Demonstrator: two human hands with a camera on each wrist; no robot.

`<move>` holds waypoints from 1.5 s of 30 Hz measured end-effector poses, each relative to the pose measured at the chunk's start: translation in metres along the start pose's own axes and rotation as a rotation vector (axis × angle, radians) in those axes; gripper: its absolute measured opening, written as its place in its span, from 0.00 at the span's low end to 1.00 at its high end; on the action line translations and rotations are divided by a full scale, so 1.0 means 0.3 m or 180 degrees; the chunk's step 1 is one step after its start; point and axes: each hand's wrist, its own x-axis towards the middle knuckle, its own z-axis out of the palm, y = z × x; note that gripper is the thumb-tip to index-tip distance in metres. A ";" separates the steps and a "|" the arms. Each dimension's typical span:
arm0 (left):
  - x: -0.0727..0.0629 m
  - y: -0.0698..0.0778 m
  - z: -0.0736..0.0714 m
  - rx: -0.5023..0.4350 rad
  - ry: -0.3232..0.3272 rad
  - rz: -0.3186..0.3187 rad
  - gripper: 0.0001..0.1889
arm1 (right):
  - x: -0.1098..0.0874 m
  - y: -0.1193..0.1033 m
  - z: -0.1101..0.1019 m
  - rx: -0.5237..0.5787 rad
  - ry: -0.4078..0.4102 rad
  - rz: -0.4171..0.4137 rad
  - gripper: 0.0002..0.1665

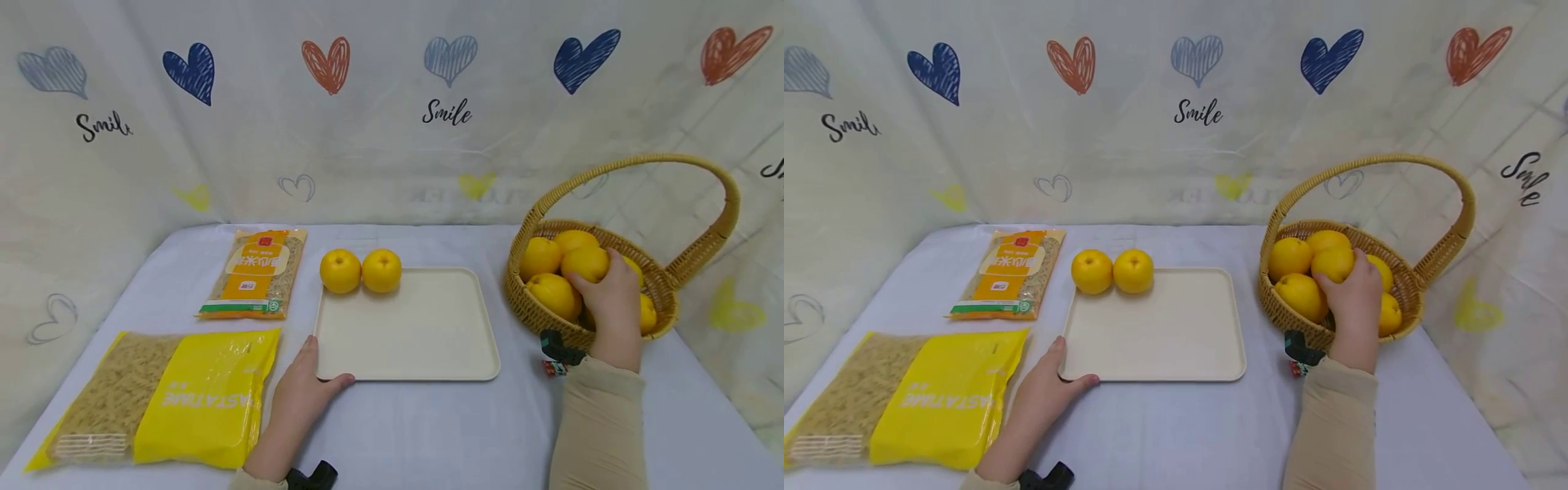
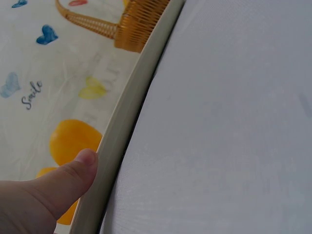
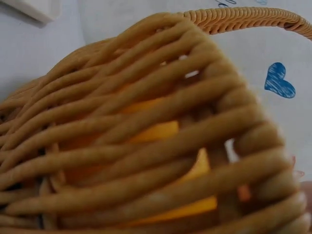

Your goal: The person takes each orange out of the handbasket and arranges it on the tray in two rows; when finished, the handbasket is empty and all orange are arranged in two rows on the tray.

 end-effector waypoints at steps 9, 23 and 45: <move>-0.003 -0.001 -0.001 -0.0021 0.0006 -0.0072 0.58 | 0.005 -0.001 0.005 0.0009 0.0023 0.0030 0.52; 0.001 0.005 0.003 -0.0024 0.0068 -0.0034 0.58 | -0.065 -0.123 -0.069 0.2009 0.1046 0.0409 0.39; 0.002 -0.004 0.003 -0.0018 0.0054 0.0020 0.57 | -0.165 -0.393 0.187 0.1260 -0.0211 -0.1622 0.43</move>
